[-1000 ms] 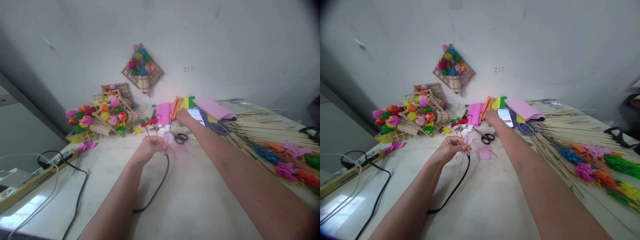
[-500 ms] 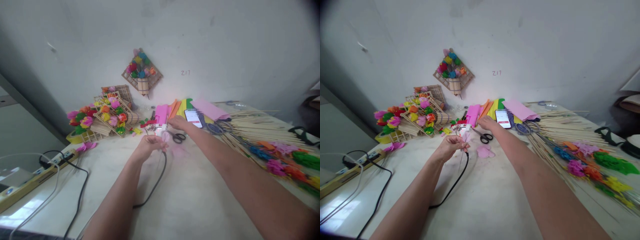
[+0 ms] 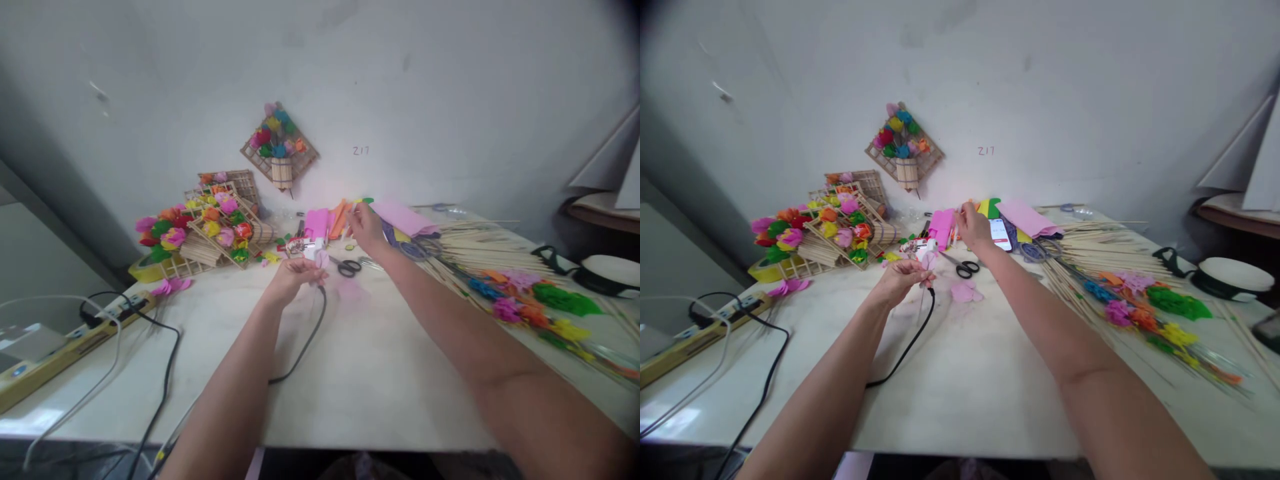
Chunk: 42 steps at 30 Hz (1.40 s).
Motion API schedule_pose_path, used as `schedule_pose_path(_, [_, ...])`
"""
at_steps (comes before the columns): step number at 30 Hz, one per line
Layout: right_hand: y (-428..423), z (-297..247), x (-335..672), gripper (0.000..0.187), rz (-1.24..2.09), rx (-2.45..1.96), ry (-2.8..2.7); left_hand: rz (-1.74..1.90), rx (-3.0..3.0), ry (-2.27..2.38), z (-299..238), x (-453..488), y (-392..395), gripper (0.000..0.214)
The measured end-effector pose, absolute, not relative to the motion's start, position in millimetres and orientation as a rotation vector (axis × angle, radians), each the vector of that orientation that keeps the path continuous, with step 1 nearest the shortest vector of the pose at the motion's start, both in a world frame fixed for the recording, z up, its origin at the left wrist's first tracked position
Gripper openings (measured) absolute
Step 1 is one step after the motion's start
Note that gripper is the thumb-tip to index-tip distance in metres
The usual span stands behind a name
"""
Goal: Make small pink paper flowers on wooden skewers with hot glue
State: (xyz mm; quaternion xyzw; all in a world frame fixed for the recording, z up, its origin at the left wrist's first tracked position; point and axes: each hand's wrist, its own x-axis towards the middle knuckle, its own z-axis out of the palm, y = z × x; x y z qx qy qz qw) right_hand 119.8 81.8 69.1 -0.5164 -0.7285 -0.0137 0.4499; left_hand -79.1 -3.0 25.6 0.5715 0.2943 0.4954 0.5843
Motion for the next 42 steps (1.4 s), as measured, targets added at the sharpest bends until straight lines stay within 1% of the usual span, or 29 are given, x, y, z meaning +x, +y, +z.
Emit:
schedule_pose_path(3, [54.7, 57.8, 132.0, 0.024, 0.230, -1.131, -1.703, 1.161, 1.361, 0.672, 24.8, -79.3, -2.5, 0.021])
schedule_pose_path(8, [19.6, 16.5, 139.9, 0.022, 0.538, -1.116, -1.661, 1.173, 1.373, 0.641, 28.1, -74.8, -5.8, 0.023])
schedule_pose_path(11, [9.8, 15.8, 141.8, 0.023, 0.694, -1.084, -1.571, 1.177, 1.385, 0.634, 28.8, -71.5, -7.6, 0.024])
schedule_pose_path(16, [-0.6, 42.9, 146.5, 0.034, 0.691, -0.943, -1.261, 1.164, 1.406, 0.592, 27.5, -66.5, -9.8, 0.025])
schedule_pose_path(21, [-12.0, 44.5, 145.2, 0.034, 0.761, -0.742, -1.044, 1.119, 1.425, 0.589, 25.6, -57.1, -14.5, 0.025])
schedule_pose_path(24, [-17.9, 41.1, 145.2, 0.031, 0.739, -0.677, -1.034, 1.100, 1.411, 0.564, 23.7, -50.7, -17.0, 0.024])
schedule_pose_path(30, [-24.1, 41.2, 149.3, 0.027, 0.593, -0.669, -1.093, 1.081, 1.372, 0.527, 23.4, -43.5, -22.3, 0.024])
schedule_pose_path(42, [-27.0, 39.2, 148.3, 0.022, 0.590, -0.665, -1.100, 1.087, 1.347, 0.492, 22.6, -40.4, -23.9, 0.024])
